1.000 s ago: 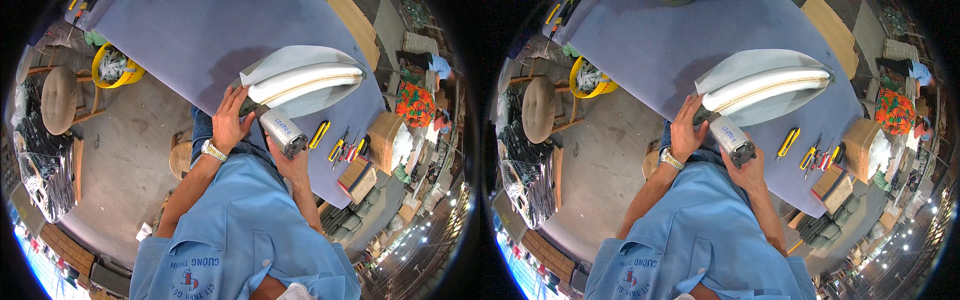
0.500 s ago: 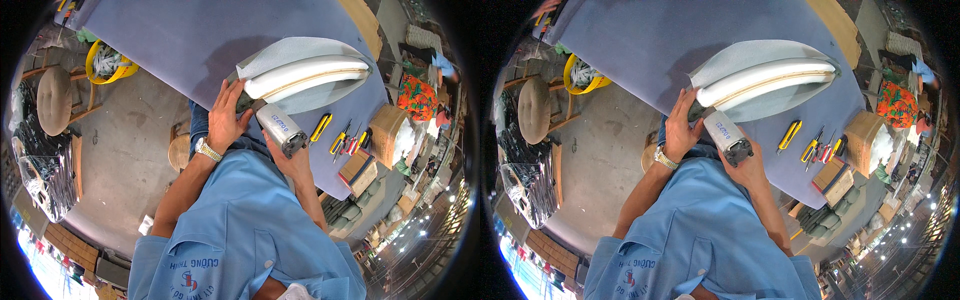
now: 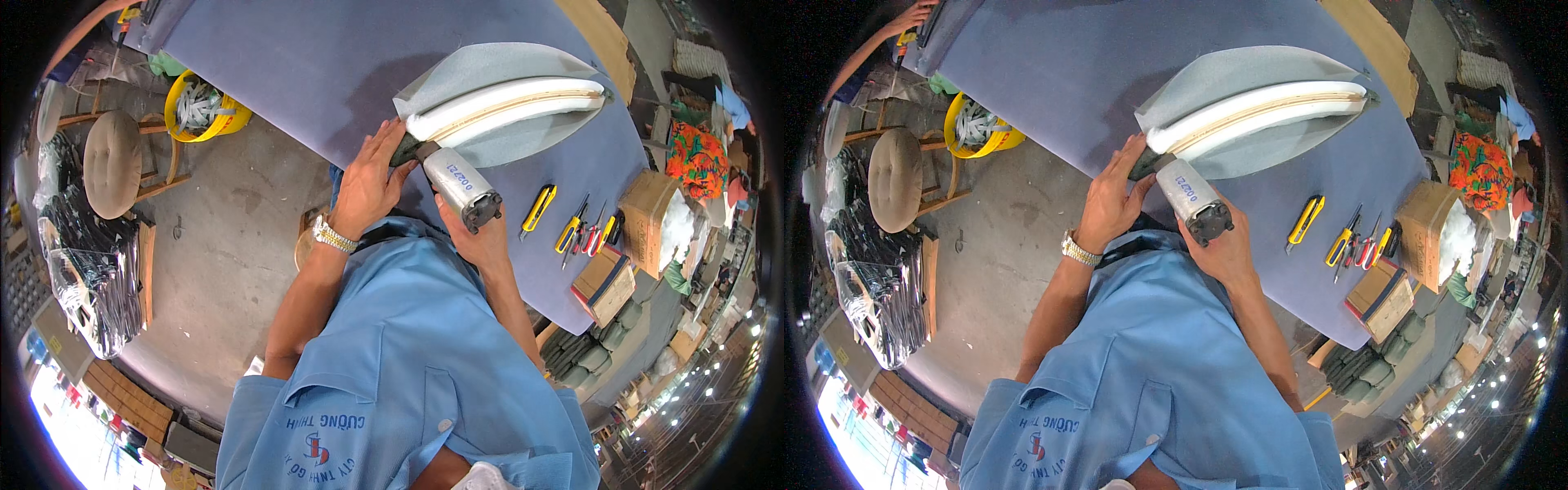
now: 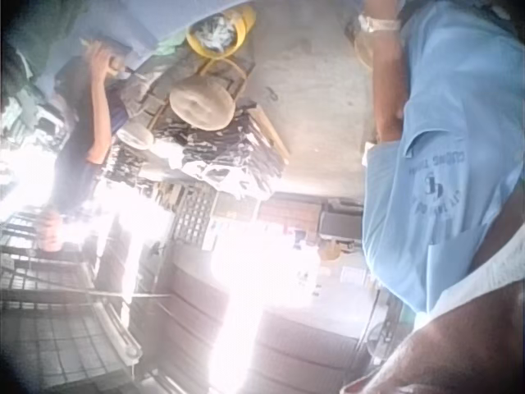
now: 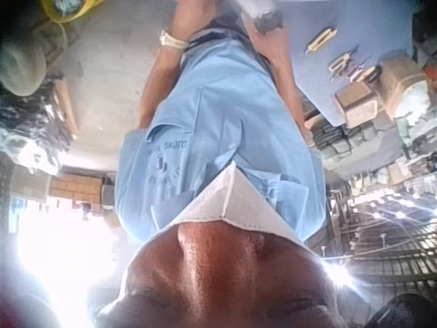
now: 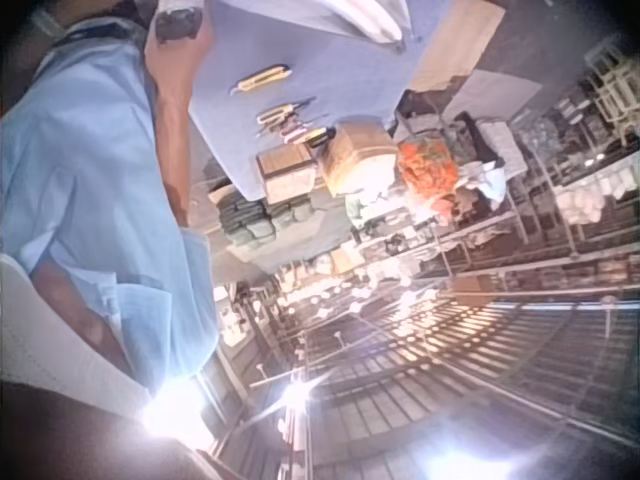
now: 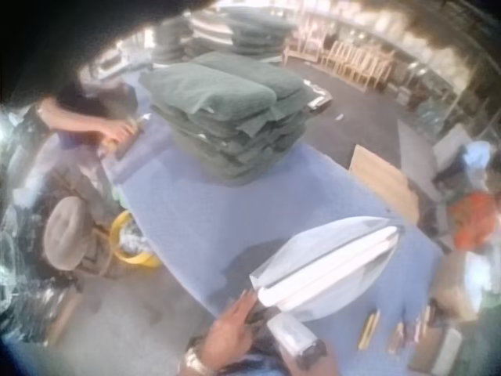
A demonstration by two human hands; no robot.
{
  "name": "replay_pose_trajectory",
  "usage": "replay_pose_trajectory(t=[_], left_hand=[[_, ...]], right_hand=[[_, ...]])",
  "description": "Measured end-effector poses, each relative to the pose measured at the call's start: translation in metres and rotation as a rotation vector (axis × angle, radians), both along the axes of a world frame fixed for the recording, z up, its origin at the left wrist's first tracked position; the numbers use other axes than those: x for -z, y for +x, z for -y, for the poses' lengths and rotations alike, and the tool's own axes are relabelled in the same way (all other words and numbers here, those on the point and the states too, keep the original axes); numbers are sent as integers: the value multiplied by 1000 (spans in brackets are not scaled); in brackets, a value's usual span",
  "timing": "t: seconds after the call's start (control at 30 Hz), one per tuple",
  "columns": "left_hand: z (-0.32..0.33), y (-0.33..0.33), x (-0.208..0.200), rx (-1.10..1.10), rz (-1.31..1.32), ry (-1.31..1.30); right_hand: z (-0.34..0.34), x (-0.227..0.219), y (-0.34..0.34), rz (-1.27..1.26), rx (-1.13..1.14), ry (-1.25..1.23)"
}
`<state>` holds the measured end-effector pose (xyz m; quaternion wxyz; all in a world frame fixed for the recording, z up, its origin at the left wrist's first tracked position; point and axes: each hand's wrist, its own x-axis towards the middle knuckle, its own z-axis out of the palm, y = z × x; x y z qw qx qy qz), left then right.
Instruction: The person wraps green fabric around a cushion core, folds the edges, and secures them using a staple gun. They repeatedly trim excess fabric with a utility knife and reposition the cushion to finish the assembly.
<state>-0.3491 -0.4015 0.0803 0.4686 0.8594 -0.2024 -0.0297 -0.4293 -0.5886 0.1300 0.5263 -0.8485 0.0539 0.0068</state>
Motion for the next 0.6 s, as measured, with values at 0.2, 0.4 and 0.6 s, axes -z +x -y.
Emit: replay_pose_trajectory(t=[0.2,0.4,0.6], left_hand=[[6,-4,-9,-45,-33,-54],[8,-5,-9,-55,-37,-47],[6,-7,-4,-41,-35,-14]], right_hand=[[4,2,-9,-23,24,-20],[6,-2,-12,-61,5,27],[8,-3,-12,-77,-55,11]])
